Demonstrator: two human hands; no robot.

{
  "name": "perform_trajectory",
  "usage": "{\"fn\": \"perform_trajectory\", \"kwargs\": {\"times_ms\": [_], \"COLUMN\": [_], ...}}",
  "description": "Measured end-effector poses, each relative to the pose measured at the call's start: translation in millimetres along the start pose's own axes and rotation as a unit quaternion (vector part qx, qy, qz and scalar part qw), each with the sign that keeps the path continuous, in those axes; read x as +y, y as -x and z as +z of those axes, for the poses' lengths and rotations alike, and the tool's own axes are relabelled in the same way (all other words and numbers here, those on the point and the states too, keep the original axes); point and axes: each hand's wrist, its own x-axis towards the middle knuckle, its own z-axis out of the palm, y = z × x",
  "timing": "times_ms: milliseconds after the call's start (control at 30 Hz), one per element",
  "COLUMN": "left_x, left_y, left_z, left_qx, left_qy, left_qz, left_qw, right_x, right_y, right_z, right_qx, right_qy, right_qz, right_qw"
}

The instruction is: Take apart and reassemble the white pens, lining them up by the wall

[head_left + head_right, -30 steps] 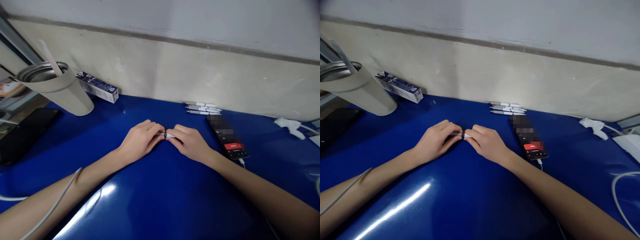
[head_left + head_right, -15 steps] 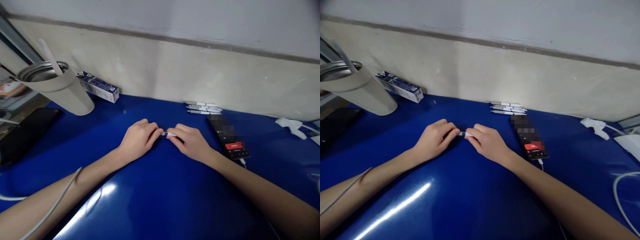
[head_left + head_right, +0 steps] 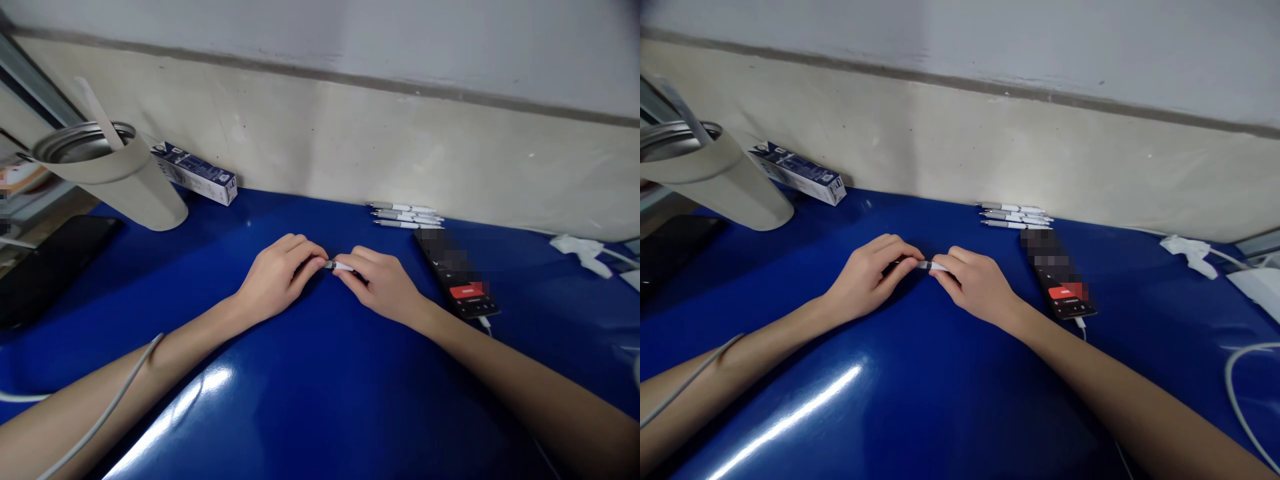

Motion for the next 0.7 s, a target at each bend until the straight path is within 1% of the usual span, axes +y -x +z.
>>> {"fn": "perform_trajectory", "kwargs": {"times_ms": [133,300,433,533,600,700], "left_x": [-1.1,-1.3,-0.9,-2.0,-2.9,-3.5], "left_y": [0.1,1.1,1.0,0.0,-0.6,-0.7], "left_z": [-0.9,-1.7,0.0,0.8,0.2,-1.5], "left_qx": [0.005,0.012,0.035,0.017,0.001,-0.003], "left_qy": [0.002,0.009,0.004,0.002,0.009,0.021], "left_qz": [0.012,0.002,-0.052,-0.086,-0.076,-0.036], "left_qw": [1.000,1.000,0.998,0.996,0.997,0.999], "right_x": [0.2,0.6,0.2,-0.2,-0.1,0.3], "right_y": [0.3,0.7,0.5,0.3,0.2,0.3], "right_z": [-0.1,-0.1,-0.3,-0.6,-0.7,-0.6], "right_qx": [0.004,0.009,0.010,0.009,0.005,-0.004], "right_qy": [-0.002,-0.003,-0.009,-0.011,-0.011,-0.011], "right_qz": [-0.003,-0.004,0.000,0.000,-0.001,0.000], "right_qw": [1.000,1.000,1.000,1.000,1.000,1.000]}}
